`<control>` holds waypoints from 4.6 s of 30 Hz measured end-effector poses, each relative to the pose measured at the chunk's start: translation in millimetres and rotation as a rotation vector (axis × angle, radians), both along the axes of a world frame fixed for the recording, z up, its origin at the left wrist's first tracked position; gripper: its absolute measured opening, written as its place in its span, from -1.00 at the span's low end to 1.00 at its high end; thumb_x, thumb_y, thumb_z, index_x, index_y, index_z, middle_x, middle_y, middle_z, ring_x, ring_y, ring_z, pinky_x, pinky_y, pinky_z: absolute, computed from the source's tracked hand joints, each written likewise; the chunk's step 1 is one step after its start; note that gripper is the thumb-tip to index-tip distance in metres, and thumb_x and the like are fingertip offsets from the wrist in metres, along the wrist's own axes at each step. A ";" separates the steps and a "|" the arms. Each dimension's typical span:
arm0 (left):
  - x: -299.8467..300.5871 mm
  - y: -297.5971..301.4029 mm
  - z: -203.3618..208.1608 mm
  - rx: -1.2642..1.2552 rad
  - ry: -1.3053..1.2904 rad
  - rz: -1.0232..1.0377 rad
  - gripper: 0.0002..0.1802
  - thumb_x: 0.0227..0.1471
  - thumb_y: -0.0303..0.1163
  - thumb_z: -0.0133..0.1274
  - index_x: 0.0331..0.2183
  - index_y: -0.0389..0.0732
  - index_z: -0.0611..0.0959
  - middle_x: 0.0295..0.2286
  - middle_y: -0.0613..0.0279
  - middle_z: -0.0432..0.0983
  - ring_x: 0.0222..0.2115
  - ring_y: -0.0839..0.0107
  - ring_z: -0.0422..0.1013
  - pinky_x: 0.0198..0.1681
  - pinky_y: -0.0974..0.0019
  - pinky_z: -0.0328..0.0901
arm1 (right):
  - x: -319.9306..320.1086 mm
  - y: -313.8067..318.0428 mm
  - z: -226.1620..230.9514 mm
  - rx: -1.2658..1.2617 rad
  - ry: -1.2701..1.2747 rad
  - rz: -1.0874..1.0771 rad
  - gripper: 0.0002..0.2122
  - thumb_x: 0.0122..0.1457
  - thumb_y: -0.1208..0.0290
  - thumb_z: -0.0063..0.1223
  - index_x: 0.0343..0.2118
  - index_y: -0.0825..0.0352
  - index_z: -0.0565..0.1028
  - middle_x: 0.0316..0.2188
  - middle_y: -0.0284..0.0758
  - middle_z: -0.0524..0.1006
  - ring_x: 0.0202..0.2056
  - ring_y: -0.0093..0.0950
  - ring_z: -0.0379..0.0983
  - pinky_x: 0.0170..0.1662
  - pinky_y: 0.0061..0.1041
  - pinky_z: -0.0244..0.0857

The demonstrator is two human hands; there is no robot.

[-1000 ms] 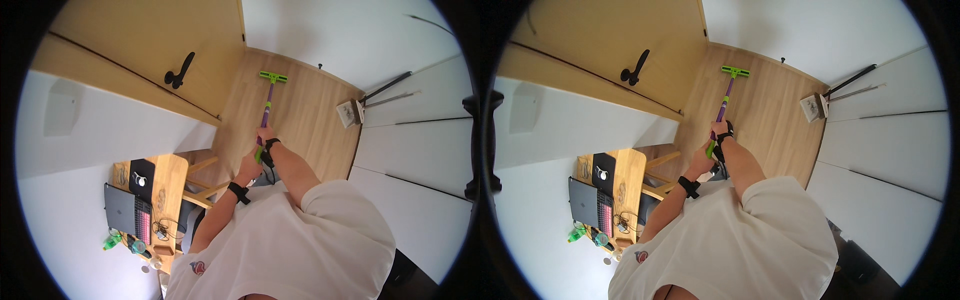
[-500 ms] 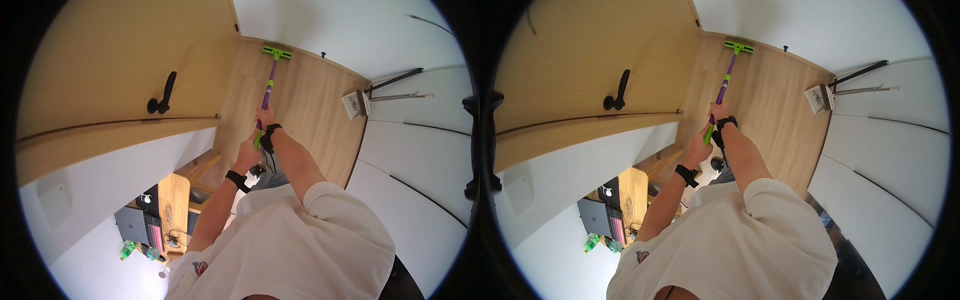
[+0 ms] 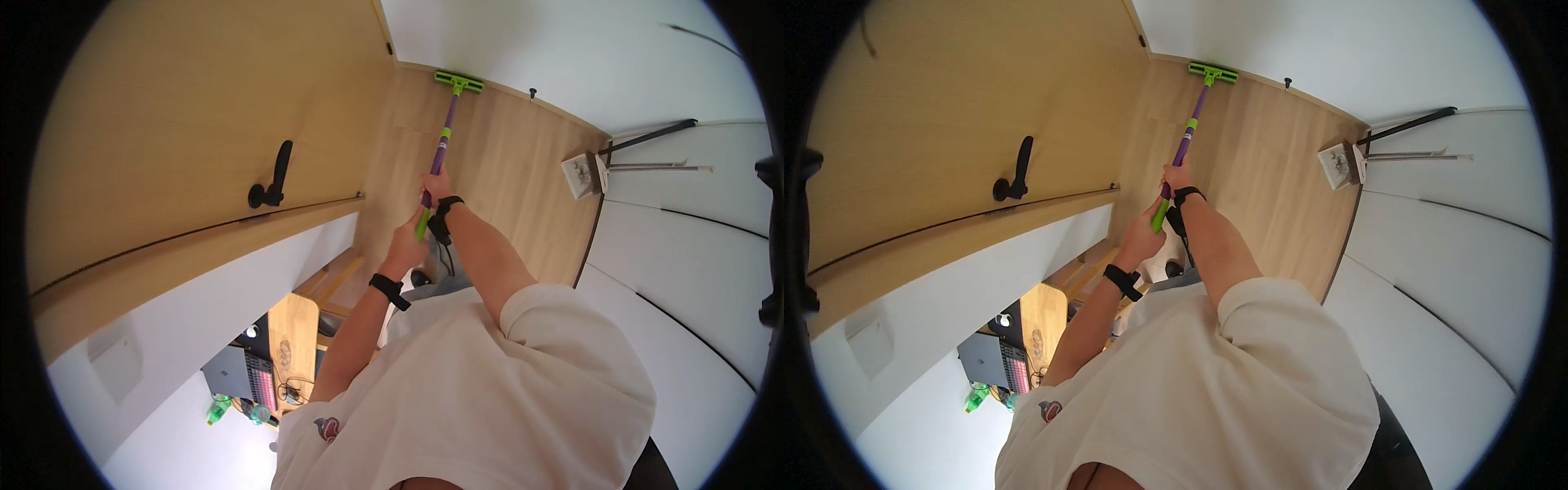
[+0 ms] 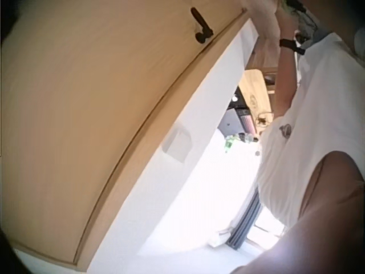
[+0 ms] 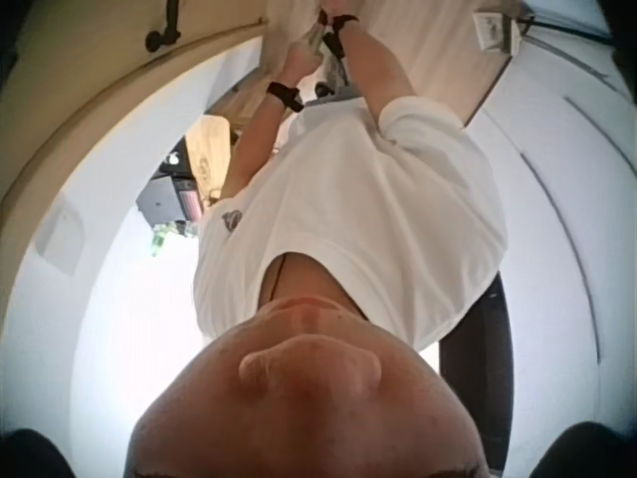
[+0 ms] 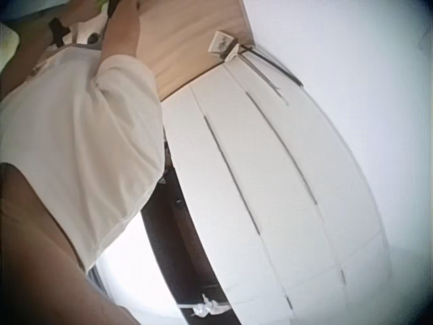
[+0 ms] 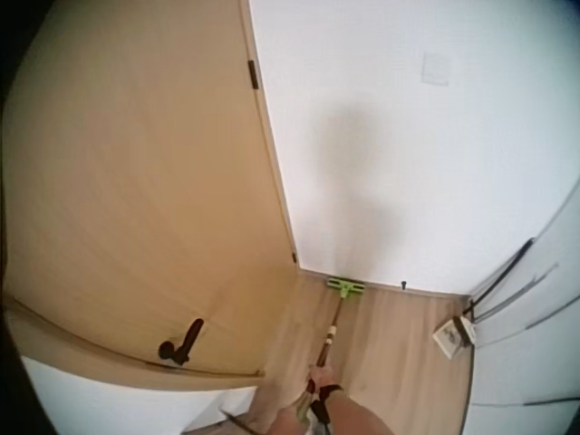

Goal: The person sweeps a bedroom floor with a broom, gathering debris into a dustpan. They then switch to a mop and wipe the floor near the door and desk area.

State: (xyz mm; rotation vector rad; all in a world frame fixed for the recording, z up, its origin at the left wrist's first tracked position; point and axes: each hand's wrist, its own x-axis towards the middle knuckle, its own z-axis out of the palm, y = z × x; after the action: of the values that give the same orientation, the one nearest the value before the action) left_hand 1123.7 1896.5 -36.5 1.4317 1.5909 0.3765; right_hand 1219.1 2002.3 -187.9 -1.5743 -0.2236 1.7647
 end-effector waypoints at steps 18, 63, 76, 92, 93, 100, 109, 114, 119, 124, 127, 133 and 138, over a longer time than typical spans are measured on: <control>-21.9 -158.3 30.2 0.036 -0.015 -0.162 -0.19 -0.30 -0.57 0.00 0.12 -0.40 0.25 -0.28 -0.40 0.44 -0.19 -0.22 0.38 -0.16 0.07 0.30 | -11.6 -168.0 27.4 0.069 -0.213 0.172 -0.75 -0.01 0.61 -0.11 -0.23 0.36 0.23 -0.73 -0.23 0.38 -0.75 -0.36 0.36 -0.73 -0.33 0.23; -25.5 -216.5 31.5 0.038 0.042 -0.220 -0.12 -0.29 -0.65 -0.07 0.19 -0.15 0.21 -0.34 -0.34 0.45 -0.28 -0.24 0.39 -0.21 0.05 0.31 | -19.6 -226.2 22.8 0.050 -0.147 -0.029 -0.73 0.11 0.51 -0.15 -0.13 0.28 0.14 -0.72 -0.22 0.33 -0.80 -0.34 0.32 -0.78 -0.31 0.22; 60.8 -64.7 -1.0 0.023 -0.033 -0.220 -0.11 -0.30 -0.66 -0.06 0.19 -0.22 0.20 -0.38 -0.34 0.44 -0.32 -0.20 0.41 -0.26 0.18 0.33 | 76.0 -74.1 -7.3 0.090 -0.105 -0.028 -0.82 0.14 0.48 -0.13 -0.22 0.30 0.19 -0.73 -0.25 0.31 -0.79 -0.35 0.32 -0.77 -0.31 0.24; 143.9 -22.6 11.0 -0.005 0.029 -0.269 -0.04 -0.34 -0.63 -0.05 0.21 -0.32 0.08 -0.44 -0.36 0.42 -0.36 -0.21 0.40 -0.28 0.04 0.31 | 151.4 -21.4 34.0 -0.028 -0.231 0.199 -0.57 0.18 0.44 -0.16 0.10 0.27 0.09 -0.65 -0.19 0.40 -0.71 -0.35 0.38 -0.69 -0.32 0.30; 147.0 -26.4 11.0 -0.006 0.012 -0.283 -0.03 -0.34 -0.63 -0.05 0.21 -0.34 0.05 -0.46 -0.36 0.42 -0.37 -0.22 0.40 -0.30 0.02 0.31 | 155.5 -27.7 26.7 -0.017 -0.243 0.217 -0.50 0.18 0.43 -0.15 0.17 0.24 0.01 -0.64 -0.18 0.41 -0.71 -0.35 0.38 -0.69 -0.32 0.30; 174.6 -63.2 27.8 0.012 0.070 -0.293 -0.07 -0.27 -0.57 -0.02 0.19 -0.41 0.02 -0.40 -0.36 0.41 -0.34 -0.21 0.39 -0.25 0.02 0.31 | 184.7 -55.2 12.4 0.049 -0.151 0.349 -0.58 0.23 0.37 -0.18 0.12 0.31 0.08 -0.70 -0.17 0.40 -0.71 -0.33 0.36 -0.66 -0.28 0.28; 128.4 -158.0 59.2 -0.019 0.122 -0.353 -0.19 -0.26 -0.60 -0.06 0.14 -0.31 0.17 -0.39 -0.33 0.41 -0.36 -0.21 0.38 -0.26 -0.01 0.29 | 146.0 -155.8 44.5 -0.056 0.024 0.217 -0.77 0.20 0.49 -0.33 -0.09 0.27 0.05 -0.71 -0.19 0.32 -0.74 -0.35 0.31 -0.71 -0.34 0.22; 113.8 -231.8 58.7 -0.010 0.128 -0.315 -0.17 -0.29 -0.61 -0.05 0.14 -0.30 0.18 -0.43 -0.30 0.40 -0.38 -0.20 0.38 -0.30 -0.03 0.27 | 128.2 -223.7 38.1 -0.004 -0.048 0.292 -0.69 0.17 0.56 -0.31 -0.03 0.25 0.03 -0.73 -0.21 0.30 -0.74 -0.36 0.32 -0.73 -0.33 0.20; 114.1 -286.4 70.7 0.056 0.119 -0.299 -0.16 -0.31 -0.62 -0.05 0.14 -0.29 0.20 -0.46 -0.28 0.41 -0.39 -0.19 0.37 -0.32 -0.03 0.26 | 135.8 -274.9 16.7 -0.025 0.023 0.308 -0.36 0.14 0.59 -0.32 0.24 0.15 -0.29 -0.70 -0.21 0.32 -0.73 -0.35 0.33 -0.74 -0.33 0.18; 98.3 -322.4 87.3 0.026 0.170 -0.315 -0.18 -0.31 -0.63 -0.05 0.13 -0.29 0.23 -0.45 -0.29 0.42 -0.37 -0.19 0.36 -0.31 -0.04 0.26 | 109.1 -319.2 58.5 -0.093 0.004 0.149 -0.85 0.14 0.47 -0.25 -0.22 0.22 0.16 -0.59 -0.14 0.33 -0.63 -0.27 0.34 -0.61 -0.23 0.26; 86.1 -340.2 97.7 0.059 0.176 -0.320 -0.20 -0.31 -0.63 -0.07 0.11 -0.29 0.26 -0.40 -0.32 0.42 -0.33 -0.20 0.35 -0.27 -0.05 0.25 | 96.0 -340.0 68.2 -0.097 0.063 0.132 -0.84 0.14 0.47 -0.30 -0.20 0.20 0.15 -0.55 -0.15 0.33 -0.61 -0.26 0.34 -0.58 -0.24 0.28; 52.1 -381.0 102.4 0.190 0.112 -0.284 -0.25 -0.31 -0.65 -0.11 0.08 -0.27 0.32 -0.41 -0.29 0.43 -0.31 -0.20 0.34 -0.25 -0.06 0.24 | 54.1 -369.7 41.9 -0.195 0.094 0.111 -0.81 0.17 0.44 -0.32 -0.14 0.16 0.12 -0.53 -0.15 0.35 -0.58 -0.28 0.35 -0.54 -0.26 0.30; 39.6 -413.5 125.3 0.151 0.143 -0.198 -0.20 -0.33 -0.67 -0.12 0.11 -0.23 0.32 -0.41 -0.27 0.44 -0.31 -0.19 0.34 -0.26 -0.06 0.23 | 46.4 -396.8 76.9 -0.344 0.209 0.238 -0.81 0.19 0.47 -0.37 -0.12 0.22 0.15 -0.52 -0.15 0.35 -0.55 -0.31 0.36 -0.46 -0.28 0.34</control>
State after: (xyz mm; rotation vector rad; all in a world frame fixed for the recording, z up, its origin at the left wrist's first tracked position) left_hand 1163.3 1483.1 88.8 1.7491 1.5413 0.2881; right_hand 1265.6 1605.5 -111.0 -1.6340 -0.0036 2.2325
